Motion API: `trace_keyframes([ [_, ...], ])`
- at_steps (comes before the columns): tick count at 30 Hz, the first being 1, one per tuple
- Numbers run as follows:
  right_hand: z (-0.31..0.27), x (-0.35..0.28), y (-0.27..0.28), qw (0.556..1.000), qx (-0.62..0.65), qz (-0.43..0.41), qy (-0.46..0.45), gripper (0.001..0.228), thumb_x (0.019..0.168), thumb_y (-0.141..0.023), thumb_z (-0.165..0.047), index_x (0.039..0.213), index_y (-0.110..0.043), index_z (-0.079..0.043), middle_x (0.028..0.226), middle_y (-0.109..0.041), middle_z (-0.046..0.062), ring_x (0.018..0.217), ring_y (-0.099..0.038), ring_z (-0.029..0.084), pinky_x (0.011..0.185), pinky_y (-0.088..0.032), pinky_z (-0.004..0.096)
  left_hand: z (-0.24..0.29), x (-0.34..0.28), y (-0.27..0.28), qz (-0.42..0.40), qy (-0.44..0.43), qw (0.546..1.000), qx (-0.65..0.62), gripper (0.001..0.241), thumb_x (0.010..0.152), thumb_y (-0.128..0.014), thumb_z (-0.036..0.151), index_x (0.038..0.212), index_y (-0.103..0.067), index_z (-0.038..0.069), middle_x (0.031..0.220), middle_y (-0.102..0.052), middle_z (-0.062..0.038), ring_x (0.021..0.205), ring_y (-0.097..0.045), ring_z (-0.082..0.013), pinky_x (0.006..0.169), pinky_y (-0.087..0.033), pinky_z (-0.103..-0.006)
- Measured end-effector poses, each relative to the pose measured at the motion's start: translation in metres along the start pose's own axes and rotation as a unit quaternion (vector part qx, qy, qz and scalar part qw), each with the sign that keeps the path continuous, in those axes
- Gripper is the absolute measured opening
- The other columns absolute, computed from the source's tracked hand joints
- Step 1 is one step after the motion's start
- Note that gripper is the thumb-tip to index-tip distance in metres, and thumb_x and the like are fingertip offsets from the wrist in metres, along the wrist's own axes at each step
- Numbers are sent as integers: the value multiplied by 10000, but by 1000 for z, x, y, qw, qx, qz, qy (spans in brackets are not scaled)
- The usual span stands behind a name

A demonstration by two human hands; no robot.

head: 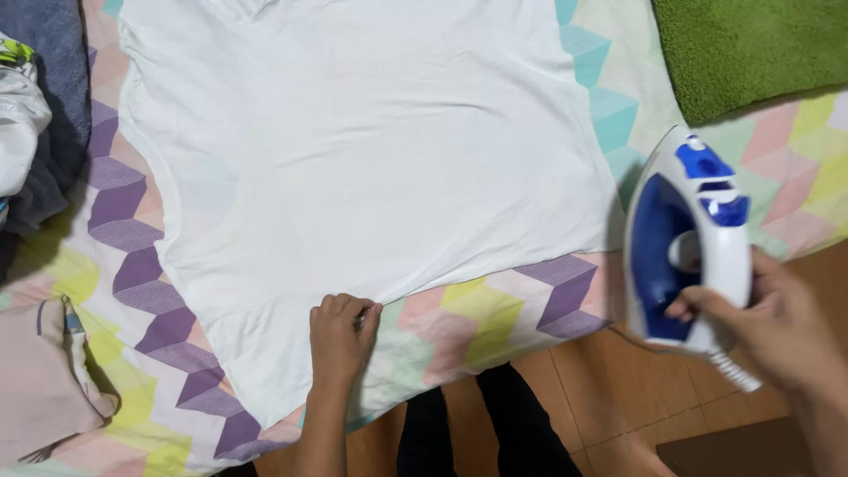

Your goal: Iron and fold a white t-shirt on a bed.

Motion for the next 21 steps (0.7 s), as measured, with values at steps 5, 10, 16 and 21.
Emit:
trace_keyframes([
  [5, -35, -27, -142, 989, 119, -80, -43, 240, 933, -623, -153, 1120, -620, -1, 760, -645, 71, 559, -661, 188, 505, -592, 356, 2, 2, 1, -2, 8, 1000, -9, 153, 857, -780, 232, 802, -755, 92, 773, -657, -21, 772, -574, -212, 765, -404, -373],
  [10, -51, -23, -285, 985, 6, -172, -11, 378, 938, -635, -283, 1213, -639, -24, 732, -735, 106, 485, -671, 147, 444, -564, 292, 1, 1, -2, -14, 10, 1000, -7, 164, 864, -769, 228, 789, -739, 85, 748, -630, -33, 758, -561, -219, 748, -401, -375],
  [16, -14, 11, -257, 989, -98, -113, -16, 447, 954, -649, -360, 1192, -608, 16, 765, -744, 120, 482, -691, 163, 441, -573, 315, -5, 5, -13, -31, 12, 999, 13, 135, 855, -760, 183, 766, -735, 85, 730, -632, -28, 749, -559, -222, 746, -395, -378],
  [21, 29, 36, -103, 986, -121, 112, -18, 402, 994, -643, -342, 1149, -652, 29, 763, -687, 124, 506, -677, 206, 444, -520, 345, -11, 10, -14, -34, 7, 999, 12, 140, 838, -762, 200, 750, -742, 94, 726, -652, -16, 750, -573, -210, 756, -395, -372],
])
Point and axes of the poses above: each hand's wrist, its own x-axis towards the middle knuckle, its own y-axis out of the back of the hand, z = x × y, the point moved 10 cm from there along x, towards the middle knuckle
